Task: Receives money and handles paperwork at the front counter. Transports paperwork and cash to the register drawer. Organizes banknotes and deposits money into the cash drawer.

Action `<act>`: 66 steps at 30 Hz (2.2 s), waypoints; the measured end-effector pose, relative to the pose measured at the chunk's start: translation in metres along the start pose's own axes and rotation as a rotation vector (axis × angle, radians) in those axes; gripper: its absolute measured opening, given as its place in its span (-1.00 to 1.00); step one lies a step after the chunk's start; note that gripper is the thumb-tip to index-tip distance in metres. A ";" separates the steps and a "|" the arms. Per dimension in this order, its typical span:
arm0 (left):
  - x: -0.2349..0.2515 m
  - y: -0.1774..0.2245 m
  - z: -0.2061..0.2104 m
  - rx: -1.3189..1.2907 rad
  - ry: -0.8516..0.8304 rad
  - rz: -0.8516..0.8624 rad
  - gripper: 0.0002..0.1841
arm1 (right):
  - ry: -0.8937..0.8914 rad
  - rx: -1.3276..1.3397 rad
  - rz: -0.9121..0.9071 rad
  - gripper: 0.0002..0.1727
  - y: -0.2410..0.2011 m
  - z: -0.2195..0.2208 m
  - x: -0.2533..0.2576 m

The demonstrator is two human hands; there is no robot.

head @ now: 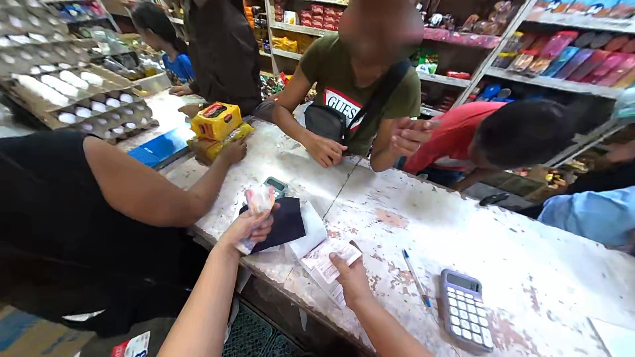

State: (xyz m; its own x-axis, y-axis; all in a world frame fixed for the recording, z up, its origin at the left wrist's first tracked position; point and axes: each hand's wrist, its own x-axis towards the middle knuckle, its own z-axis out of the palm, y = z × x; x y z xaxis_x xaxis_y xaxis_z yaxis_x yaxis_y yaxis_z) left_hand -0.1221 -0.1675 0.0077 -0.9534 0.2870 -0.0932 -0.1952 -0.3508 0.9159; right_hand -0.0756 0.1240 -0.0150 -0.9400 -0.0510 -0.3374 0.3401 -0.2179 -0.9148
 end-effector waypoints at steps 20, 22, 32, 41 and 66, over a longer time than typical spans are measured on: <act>0.047 -0.075 0.092 1.417 0.261 -0.247 -0.44 | -0.050 -0.628 0.124 -0.67 0.017 -0.062 -0.014; 0.048 -0.075 0.094 1.454 0.260 -0.268 -0.45 | -0.041 -0.602 0.142 -0.70 0.020 -0.054 -0.021; 0.047 -0.077 0.098 1.551 0.266 -0.291 -0.53 | 0.117 -0.433 0.131 -0.71 0.043 -0.021 -0.048; 0.045 -0.079 0.100 1.598 0.237 -0.291 -0.55 | 0.090 -0.901 0.011 -0.64 0.053 0.000 -0.058; 0.038 -0.068 0.085 1.399 0.228 -0.171 -0.46 | 0.187 -0.084 0.137 -0.51 -0.070 -0.060 0.018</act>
State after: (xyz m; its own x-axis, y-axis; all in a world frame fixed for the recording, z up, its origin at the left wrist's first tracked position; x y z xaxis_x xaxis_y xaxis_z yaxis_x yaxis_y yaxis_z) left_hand -0.1257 -0.0570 -0.0246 -0.9834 0.0408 -0.1769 -0.0539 0.8648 0.4993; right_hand -0.1145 0.1972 0.0297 -0.8661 0.1086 -0.4879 0.4728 -0.1388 -0.8702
